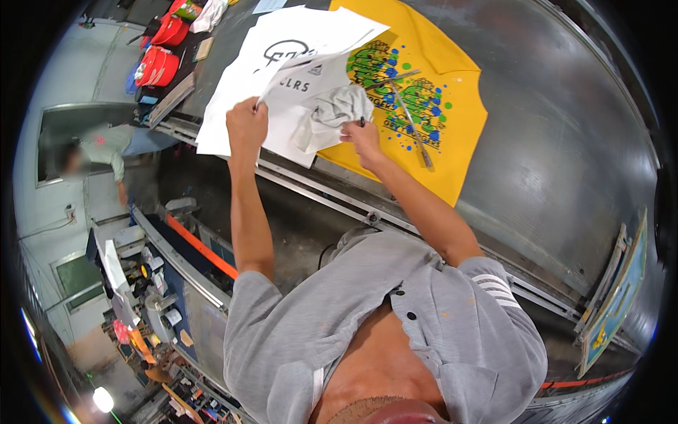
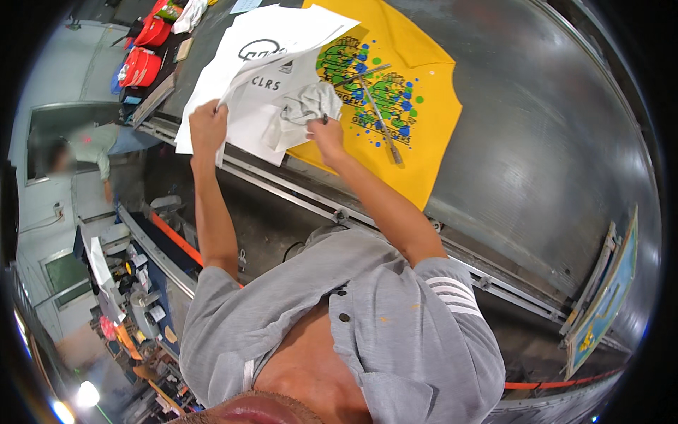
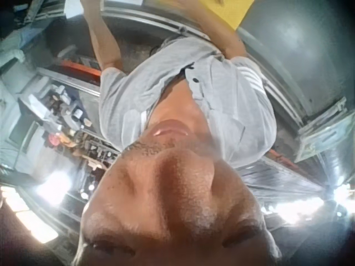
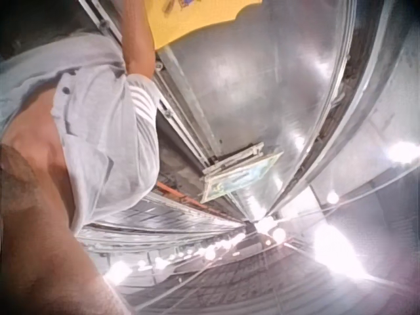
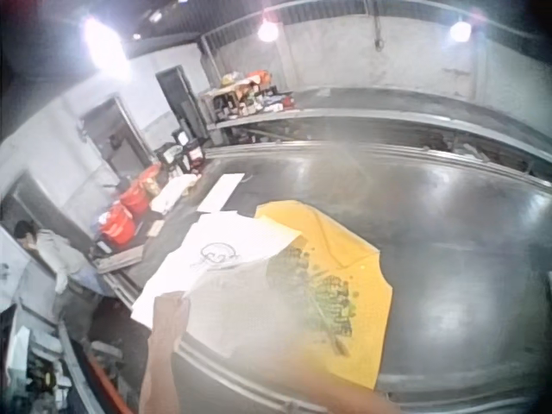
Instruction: The person aligns a white t-shirt on a workbench, then places a screen printing frame over it. They use a ruler and a black marker to trace the design onto the screen mesh. The person then removes the frame and sets it aside.
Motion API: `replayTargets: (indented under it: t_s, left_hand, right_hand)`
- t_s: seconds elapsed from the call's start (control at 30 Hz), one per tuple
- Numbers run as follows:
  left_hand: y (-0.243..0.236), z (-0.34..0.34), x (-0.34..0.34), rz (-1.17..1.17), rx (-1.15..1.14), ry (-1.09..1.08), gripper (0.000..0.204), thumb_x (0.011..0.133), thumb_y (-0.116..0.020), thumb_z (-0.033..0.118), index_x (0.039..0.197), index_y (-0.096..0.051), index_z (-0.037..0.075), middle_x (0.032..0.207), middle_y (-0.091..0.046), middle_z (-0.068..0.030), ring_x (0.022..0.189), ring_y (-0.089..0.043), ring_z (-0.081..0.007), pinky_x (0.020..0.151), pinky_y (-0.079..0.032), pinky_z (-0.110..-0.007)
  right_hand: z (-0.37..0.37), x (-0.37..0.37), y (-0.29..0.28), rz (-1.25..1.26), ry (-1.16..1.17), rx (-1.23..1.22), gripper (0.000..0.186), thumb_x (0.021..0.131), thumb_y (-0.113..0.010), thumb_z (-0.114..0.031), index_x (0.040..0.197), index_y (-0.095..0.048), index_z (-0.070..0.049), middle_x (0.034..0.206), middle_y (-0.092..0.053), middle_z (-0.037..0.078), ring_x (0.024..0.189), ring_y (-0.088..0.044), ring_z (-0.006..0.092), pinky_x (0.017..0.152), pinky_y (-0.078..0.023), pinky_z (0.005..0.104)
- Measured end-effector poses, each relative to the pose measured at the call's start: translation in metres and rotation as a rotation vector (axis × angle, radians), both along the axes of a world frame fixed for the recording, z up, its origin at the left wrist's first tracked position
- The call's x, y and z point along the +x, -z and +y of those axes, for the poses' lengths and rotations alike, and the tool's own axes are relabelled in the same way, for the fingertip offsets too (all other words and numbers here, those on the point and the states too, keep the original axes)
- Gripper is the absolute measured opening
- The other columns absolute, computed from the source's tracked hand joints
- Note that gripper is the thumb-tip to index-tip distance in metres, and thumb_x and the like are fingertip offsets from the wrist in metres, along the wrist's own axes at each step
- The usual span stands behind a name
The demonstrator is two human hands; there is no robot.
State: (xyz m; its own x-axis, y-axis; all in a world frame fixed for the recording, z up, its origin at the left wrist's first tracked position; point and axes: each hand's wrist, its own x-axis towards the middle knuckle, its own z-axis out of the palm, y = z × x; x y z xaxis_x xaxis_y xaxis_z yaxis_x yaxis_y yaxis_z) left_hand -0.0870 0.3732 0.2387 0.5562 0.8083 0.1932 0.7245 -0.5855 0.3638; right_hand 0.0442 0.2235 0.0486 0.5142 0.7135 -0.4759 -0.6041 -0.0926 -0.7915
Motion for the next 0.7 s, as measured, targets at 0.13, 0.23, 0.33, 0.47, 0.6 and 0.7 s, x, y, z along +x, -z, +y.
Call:
replayTargets:
  t_s: [0.13,0.23,0.33,0.47,0.6,0.7]
  left_hand:
    - [-0.045,0.023,0.007,0.048,0.079,0.051,0.024,0.085,-0.056,0.019,0.083,-0.065,-0.004,0.069,-0.059,-0.0269,0.065,-0.060,-0.0450,0.063,-0.046,-0.047]
    - [-0.056,0.030,0.014,0.012,0.044,-0.001,0.025,0.085,-0.055,0.019,0.083,-0.064,-0.005,0.069,-0.056,-0.0283,0.064,-0.057,-0.0464,0.062,-0.045,-0.046]
    - [-0.059,0.029,0.024,-0.055,0.012,-0.050,0.025,0.085,-0.054,0.019,0.084,-0.063,-0.005,0.069,-0.055,-0.0286,0.063,-0.055,-0.0457,0.061,-0.044,-0.045]
    - [-0.066,0.041,0.003,-0.114,-0.008,-0.133,0.026,0.085,-0.056,0.019,0.091,-0.066,-0.003,0.068,-0.056,-0.0255,0.058,-0.056,-0.0304,0.062,-0.046,-0.040]
    - [-0.084,0.073,0.002,-0.323,0.013,-0.119,0.026,0.086,-0.059,0.019,0.093,-0.068,-0.005,0.064,-0.061,-0.0173,0.059,-0.055,-0.0151,0.062,-0.046,-0.035]
    - [-0.104,0.082,-0.014,-0.362,0.097,-0.162,0.027,0.085,-0.059,0.018,0.093,-0.069,-0.007,0.063,-0.061,-0.0143,0.059,-0.054,-0.0135,0.061,-0.044,-0.034]
  right_hand:
    - [0.012,-0.025,0.028,0.347,-0.301,-0.201,0.035,0.082,-0.077,-0.029,0.105,-0.064,-0.006,0.102,-0.067,0.010,0.097,-0.067,0.0247,0.052,-0.032,0.0294]
    - [0.033,-0.075,0.035,0.404,-0.299,-0.464,0.041,0.082,-0.077,-0.025,0.112,-0.063,-0.001,0.108,-0.063,0.014,0.089,-0.059,0.0271,0.064,-0.040,0.0395]
    - [0.059,-0.115,0.050,0.558,-0.125,-0.316,0.045,0.087,-0.074,-0.027,0.123,-0.059,-0.005,0.124,-0.058,0.007,0.107,-0.058,0.0257,0.072,-0.042,0.0508]
    - [0.094,-0.146,0.018,0.664,0.114,-0.330,0.038,0.085,-0.075,-0.018,0.113,-0.057,0.000,0.104,-0.060,0.010,0.077,-0.057,0.0232,0.065,-0.048,0.0391]
    - [0.148,-0.131,-0.008,0.535,0.128,-0.138,0.033,0.081,-0.072,-0.009,0.109,-0.058,0.003,0.095,-0.062,0.012,0.077,-0.057,0.0200,0.065,-0.046,0.0378]
    - [0.173,-0.118,-0.073,-0.052,0.115,0.043,0.044,0.076,-0.079,-0.017,0.106,-0.059,0.009,0.099,-0.066,0.020,0.092,-0.064,0.0318,0.077,-0.050,0.0407]
